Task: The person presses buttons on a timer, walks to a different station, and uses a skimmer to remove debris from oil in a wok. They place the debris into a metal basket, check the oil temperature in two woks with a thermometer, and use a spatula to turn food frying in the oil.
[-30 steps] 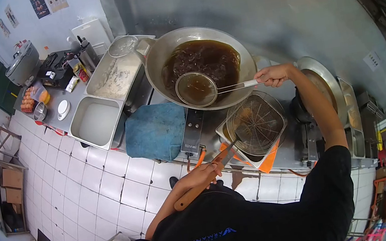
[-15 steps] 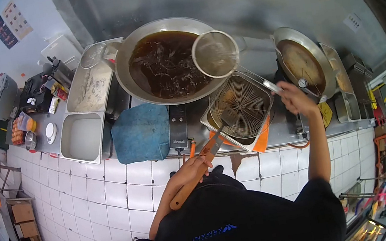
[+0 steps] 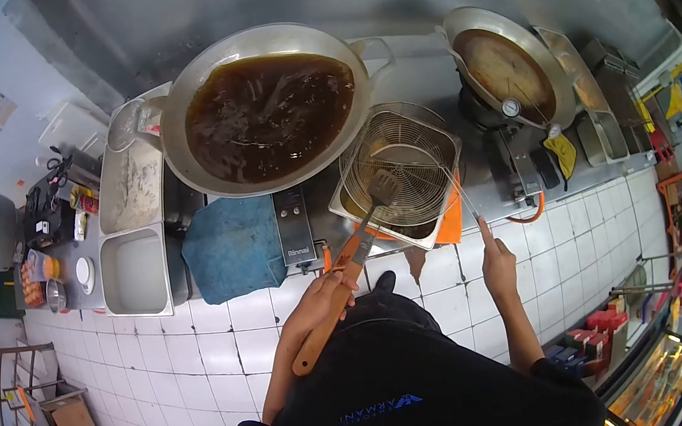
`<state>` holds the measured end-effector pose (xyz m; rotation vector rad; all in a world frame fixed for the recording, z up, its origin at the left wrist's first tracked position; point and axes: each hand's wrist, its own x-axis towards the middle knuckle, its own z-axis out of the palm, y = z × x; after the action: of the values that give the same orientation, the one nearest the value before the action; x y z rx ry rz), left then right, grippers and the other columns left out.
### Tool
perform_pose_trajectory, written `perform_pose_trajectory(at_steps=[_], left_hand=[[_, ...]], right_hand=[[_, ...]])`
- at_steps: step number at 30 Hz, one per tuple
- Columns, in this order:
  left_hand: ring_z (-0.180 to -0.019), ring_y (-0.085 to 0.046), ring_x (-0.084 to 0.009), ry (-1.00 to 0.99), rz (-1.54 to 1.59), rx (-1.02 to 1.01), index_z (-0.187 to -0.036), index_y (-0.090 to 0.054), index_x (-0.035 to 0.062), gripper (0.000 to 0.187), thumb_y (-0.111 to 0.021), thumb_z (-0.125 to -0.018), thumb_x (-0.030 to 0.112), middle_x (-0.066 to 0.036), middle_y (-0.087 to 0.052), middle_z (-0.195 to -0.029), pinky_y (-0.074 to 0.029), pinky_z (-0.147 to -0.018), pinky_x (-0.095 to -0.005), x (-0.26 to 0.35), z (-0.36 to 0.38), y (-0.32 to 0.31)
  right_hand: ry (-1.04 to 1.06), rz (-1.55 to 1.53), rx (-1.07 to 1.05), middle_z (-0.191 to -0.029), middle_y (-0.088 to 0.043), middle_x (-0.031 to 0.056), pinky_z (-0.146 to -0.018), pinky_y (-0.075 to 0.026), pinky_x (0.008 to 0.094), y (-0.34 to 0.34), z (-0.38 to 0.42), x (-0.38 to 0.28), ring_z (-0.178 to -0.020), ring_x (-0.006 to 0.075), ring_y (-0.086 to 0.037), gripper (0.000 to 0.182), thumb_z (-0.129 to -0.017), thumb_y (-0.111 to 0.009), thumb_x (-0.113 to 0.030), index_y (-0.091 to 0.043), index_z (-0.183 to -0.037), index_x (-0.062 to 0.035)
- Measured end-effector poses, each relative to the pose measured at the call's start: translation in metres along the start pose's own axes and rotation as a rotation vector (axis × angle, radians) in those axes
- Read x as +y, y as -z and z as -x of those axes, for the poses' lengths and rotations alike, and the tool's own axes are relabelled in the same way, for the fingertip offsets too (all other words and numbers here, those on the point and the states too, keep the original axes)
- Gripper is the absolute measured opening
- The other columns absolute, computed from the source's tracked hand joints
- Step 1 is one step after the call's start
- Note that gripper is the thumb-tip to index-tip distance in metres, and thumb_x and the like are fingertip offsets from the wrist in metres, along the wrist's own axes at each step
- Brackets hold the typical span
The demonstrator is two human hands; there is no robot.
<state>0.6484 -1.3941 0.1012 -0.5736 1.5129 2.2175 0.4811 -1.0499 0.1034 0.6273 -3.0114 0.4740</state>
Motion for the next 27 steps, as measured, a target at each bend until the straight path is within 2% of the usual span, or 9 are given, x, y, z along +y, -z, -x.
perform_pose_trajectory(at_steps=[12, 15, 17, 18, 20, 21, 23, 24, 27], left_hand=[[-0.073, -0.06, -0.0149, 0.003, -0.008, -0.004, -0.099, -0.06, 0.0018, 0.046, -0.03, -0.108, 0.036, -0.009, -0.058, -0.081, -0.05, -0.056, -0.0272, -0.004, -0.004, 0.0], [-0.073, -0.06, -0.015, -0.004, -0.005, 0.013, -0.1, -0.06, 0.0015, 0.046, -0.031, -0.108, 0.036, -0.009, -0.059, -0.085, -0.051, -0.056, -0.0272, -0.003, -0.004, -0.001], [-0.073, -0.06, -0.0149, -0.011, -0.008, 0.004, -0.101, -0.06, 0.0013, 0.045, -0.031, -0.108, 0.035, -0.009, -0.059, -0.086, -0.051, -0.057, -0.0272, -0.008, -0.006, 0.001], [-0.074, -0.06, -0.0149, -0.012, -0.008, -0.005, -0.101, -0.06, 0.001, 0.045, -0.032, -0.108, 0.035, -0.009, -0.059, -0.088, -0.051, -0.057, -0.0273, -0.009, -0.006, 0.002], [-0.074, -0.06, -0.0148, -0.016, -0.019, -0.004, -0.102, -0.061, 0.0009, 0.045, -0.032, -0.108, 0.035, -0.009, -0.059, -0.087, -0.051, -0.056, -0.0272, -0.008, -0.006, 0.002], [-0.074, -0.06, -0.0147, -0.014, -0.031, -0.005, -0.102, -0.061, 0.0007, 0.044, -0.033, -0.108, 0.035, -0.01, -0.059, -0.086, -0.051, -0.056, -0.0272, -0.007, -0.006, 0.002], [-0.074, -0.06, -0.0148, -0.028, -0.017, 0.008, -0.104, -0.061, 0.0005, 0.045, -0.032, -0.107, 0.035, -0.01, -0.059, -0.088, -0.052, -0.056, -0.0273, -0.003, -0.003, -0.001], [-0.074, -0.06, -0.0149, -0.028, -0.012, 0.012, -0.105, -0.06, 0.0002, 0.045, -0.032, -0.107, 0.036, -0.01, -0.059, -0.09, -0.052, -0.056, -0.0274, -0.001, -0.002, -0.002], [-0.065, -0.058, -0.0152, -0.088, -0.046, 0.009, -0.102, -0.061, 0.0021, 0.048, -0.031, -0.107, 0.039, -0.01, -0.059, -0.078, -0.05, -0.056, -0.0268, -0.019, -0.012, 0.005]], right_hand=[[-0.07, -0.186, 0.069, -0.066, -0.053, 0.0194, -0.059, -0.047, 0.0373, -0.015, 0.007, -0.013, -0.054, 0.0273, -0.053, 0.061, -0.093, -0.044, 0.005, -0.04, -0.15, -0.0164], [-0.208, -0.153, -0.082, -0.067, -0.053, 0.0224, -0.062, -0.049, 0.0365, -0.014, 0.004, -0.012, -0.054, 0.0271, -0.054, 0.058, -0.096, -0.044, 0.003, -0.038, -0.151, -0.0149], [-0.067, -0.365, 0.077, -0.06, -0.053, 0.0128, -0.05, -0.045, 0.0406, -0.024, 0.001, -0.007, -0.046, 0.0275, -0.052, 0.051, -0.099, -0.044, -0.004, -0.039, -0.149, -0.0139], [-0.057, -0.366, 0.08, -0.06, -0.053, 0.0128, -0.05, -0.045, 0.0406, -0.026, 0.002, -0.005, -0.046, 0.0275, -0.052, 0.051, -0.099, -0.044, -0.004, -0.039, -0.149, -0.0139], [-0.653, -0.987, -0.237, -0.058, -0.043, 0.0001, -0.035, -0.033, 0.0283, -0.017, 0.001, -0.017, -0.04, 0.0113, -0.039, 0.034, -0.103, -0.044, -0.015, -0.047, -0.137, -0.0133], [-0.636, -0.983, -0.242, -0.058, -0.043, 0.0001, -0.035, -0.033, 0.0283, -0.014, -0.001, -0.019, -0.04, 0.0113, -0.039, 0.034, -0.103, -0.044, -0.015, -0.047, -0.137, -0.0133], [-0.797, -1.459, -0.323, -0.06, -0.026, -0.0097, -0.033, -0.015, 0.0191, -0.01, -0.004, -0.023, -0.043, 0.0009, -0.022, 0.018, -0.105, -0.044, -0.022, -0.049, -0.122, -0.0185], [-0.825, -1.54, -0.322, -0.06, -0.025, -0.009, -0.033, -0.016, 0.0193, -0.008, -0.006, -0.023, -0.042, 0.0019, -0.02, 0.009, -0.105, -0.045, -0.024, -0.05, -0.111, -0.0189], [-0.759, -1.577, -0.312, -0.059, -0.025, -0.0094, -0.033, -0.015, 0.019, 0.006, -0.019, -0.037, -0.042, 0.0015, -0.021, 0.01, -0.105, -0.046, -0.025, -0.05, -0.111, -0.0194]])
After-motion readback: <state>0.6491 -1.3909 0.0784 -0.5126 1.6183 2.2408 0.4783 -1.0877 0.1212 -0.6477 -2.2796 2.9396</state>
